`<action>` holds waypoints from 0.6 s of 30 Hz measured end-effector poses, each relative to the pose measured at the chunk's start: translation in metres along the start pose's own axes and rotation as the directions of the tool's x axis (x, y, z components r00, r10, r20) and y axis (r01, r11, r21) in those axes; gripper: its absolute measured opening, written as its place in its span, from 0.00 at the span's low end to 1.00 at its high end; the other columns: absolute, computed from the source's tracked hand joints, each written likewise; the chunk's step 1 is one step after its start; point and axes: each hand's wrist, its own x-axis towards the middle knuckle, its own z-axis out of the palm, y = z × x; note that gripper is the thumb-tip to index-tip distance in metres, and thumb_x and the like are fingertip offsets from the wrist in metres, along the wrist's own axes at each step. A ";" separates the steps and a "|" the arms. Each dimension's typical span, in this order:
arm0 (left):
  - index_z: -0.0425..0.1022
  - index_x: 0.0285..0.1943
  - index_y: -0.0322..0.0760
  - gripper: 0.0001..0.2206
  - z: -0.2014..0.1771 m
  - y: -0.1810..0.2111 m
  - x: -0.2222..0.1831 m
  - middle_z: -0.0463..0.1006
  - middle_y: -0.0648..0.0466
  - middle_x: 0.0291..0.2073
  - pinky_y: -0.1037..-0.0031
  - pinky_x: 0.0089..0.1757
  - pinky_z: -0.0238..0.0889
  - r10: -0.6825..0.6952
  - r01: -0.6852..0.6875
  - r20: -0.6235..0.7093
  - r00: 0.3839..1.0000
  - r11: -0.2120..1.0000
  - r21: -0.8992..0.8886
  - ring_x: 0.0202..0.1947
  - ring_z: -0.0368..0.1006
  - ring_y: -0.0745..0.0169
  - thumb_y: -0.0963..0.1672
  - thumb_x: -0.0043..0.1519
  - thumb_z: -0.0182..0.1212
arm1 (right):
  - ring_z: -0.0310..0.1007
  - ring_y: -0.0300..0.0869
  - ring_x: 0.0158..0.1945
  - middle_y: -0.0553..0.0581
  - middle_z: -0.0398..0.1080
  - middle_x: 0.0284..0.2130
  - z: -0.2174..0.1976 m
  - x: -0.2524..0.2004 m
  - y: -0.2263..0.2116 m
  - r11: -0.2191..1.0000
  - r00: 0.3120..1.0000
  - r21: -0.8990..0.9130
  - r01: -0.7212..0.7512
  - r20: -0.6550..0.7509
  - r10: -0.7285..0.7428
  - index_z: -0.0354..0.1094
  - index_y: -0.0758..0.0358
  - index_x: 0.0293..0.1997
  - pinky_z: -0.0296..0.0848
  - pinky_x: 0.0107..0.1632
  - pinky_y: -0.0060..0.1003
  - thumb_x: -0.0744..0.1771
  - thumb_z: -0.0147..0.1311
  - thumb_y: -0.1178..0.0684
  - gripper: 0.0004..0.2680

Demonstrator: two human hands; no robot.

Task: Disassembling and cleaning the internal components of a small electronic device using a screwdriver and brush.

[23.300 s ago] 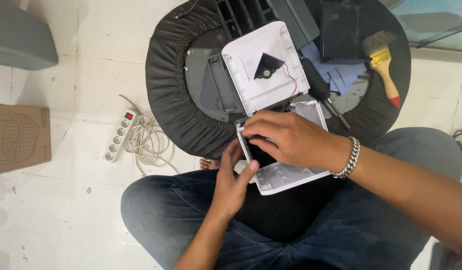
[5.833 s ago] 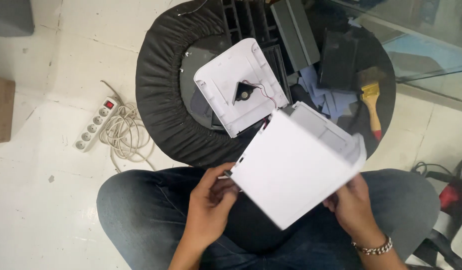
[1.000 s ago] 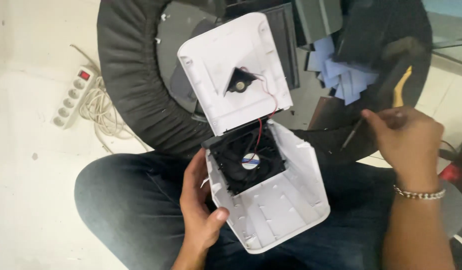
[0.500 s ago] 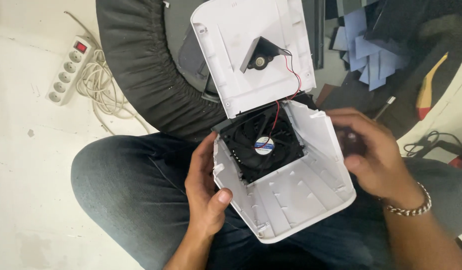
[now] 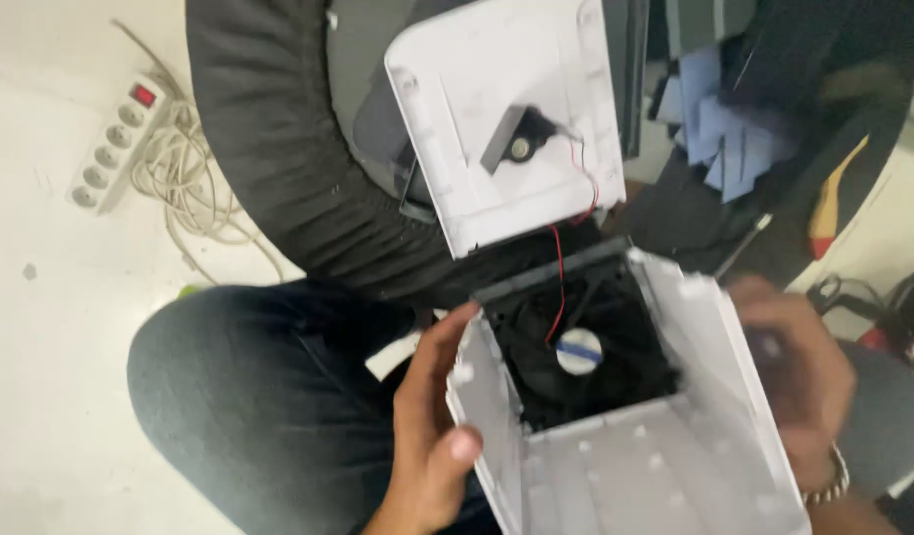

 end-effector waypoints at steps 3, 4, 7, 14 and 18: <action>0.60 0.71 0.25 0.50 0.002 -0.006 0.000 0.72 0.41 0.63 0.66 0.62 0.58 -0.018 0.017 -0.002 1.000 0.988 -0.156 0.65 0.68 0.53 0.69 0.58 0.63 | 0.68 0.43 0.37 0.63 0.67 0.38 0.002 -0.007 0.006 0.999 0.987 -0.024 -0.038 -0.156 0.033 0.60 0.71 0.47 0.65 0.43 0.33 0.65 0.45 0.15 0.36; 0.63 0.70 0.29 0.45 -0.002 -0.019 0.001 0.75 0.44 0.60 0.67 0.60 0.59 -0.092 0.088 -0.034 0.995 0.991 -0.098 0.62 0.70 0.55 0.66 0.57 0.58 | 0.69 0.45 0.42 0.64 0.68 0.41 -0.004 -0.006 0.027 0.996 0.995 -0.084 -0.028 -0.095 0.020 0.62 0.73 0.49 0.67 0.44 0.34 0.66 0.43 0.23 0.31; 0.62 0.71 0.32 0.41 0.000 -0.029 0.000 0.74 0.44 0.60 0.66 0.61 0.57 -0.110 0.108 -0.021 0.994 0.990 -0.091 0.62 0.69 0.56 0.63 0.58 0.55 | 0.72 0.48 0.45 0.64 0.71 0.44 -0.008 -0.006 0.043 0.985 0.997 -0.172 -0.026 -0.078 0.012 0.65 0.72 0.49 0.69 0.45 0.36 0.67 0.38 0.26 0.29; 0.61 0.72 0.31 0.41 0.000 -0.036 0.006 0.73 0.43 0.63 0.66 0.62 0.58 -0.110 0.106 -0.023 0.994 0.984 -0.141 0.63 0.69 0.56 0.62 0.59 0.57 | 0.73 0.48 0.47 0.63 0.72 0.47 -0.018 0.000 0.053 0.948 0.997 -0.317 -0.034 -0.073 0.012 0.67 0.69 0.52 0.72 0.53 0.41 0.71 0.38 0.36 0.21; 0.53 0.76 0.32 0.46 0.004 -0.035 0.001 0.71 0.38 0.65 0.67 0.58 0.64 -0.128 0.133 0.036 0.991 0.964 -0.231 0.62 0.71 0.52 0.62 0.57 0.64 | 0.73 0.50 0.50 0.67 0.73 0.50 -0.022 0.000 0.059 0.940 0.990 -0.333 -0.076 -0.134 0.033 0.67 0.73 0.52 0.71 0.53 0.41 0.71 0.37 0.31 0.26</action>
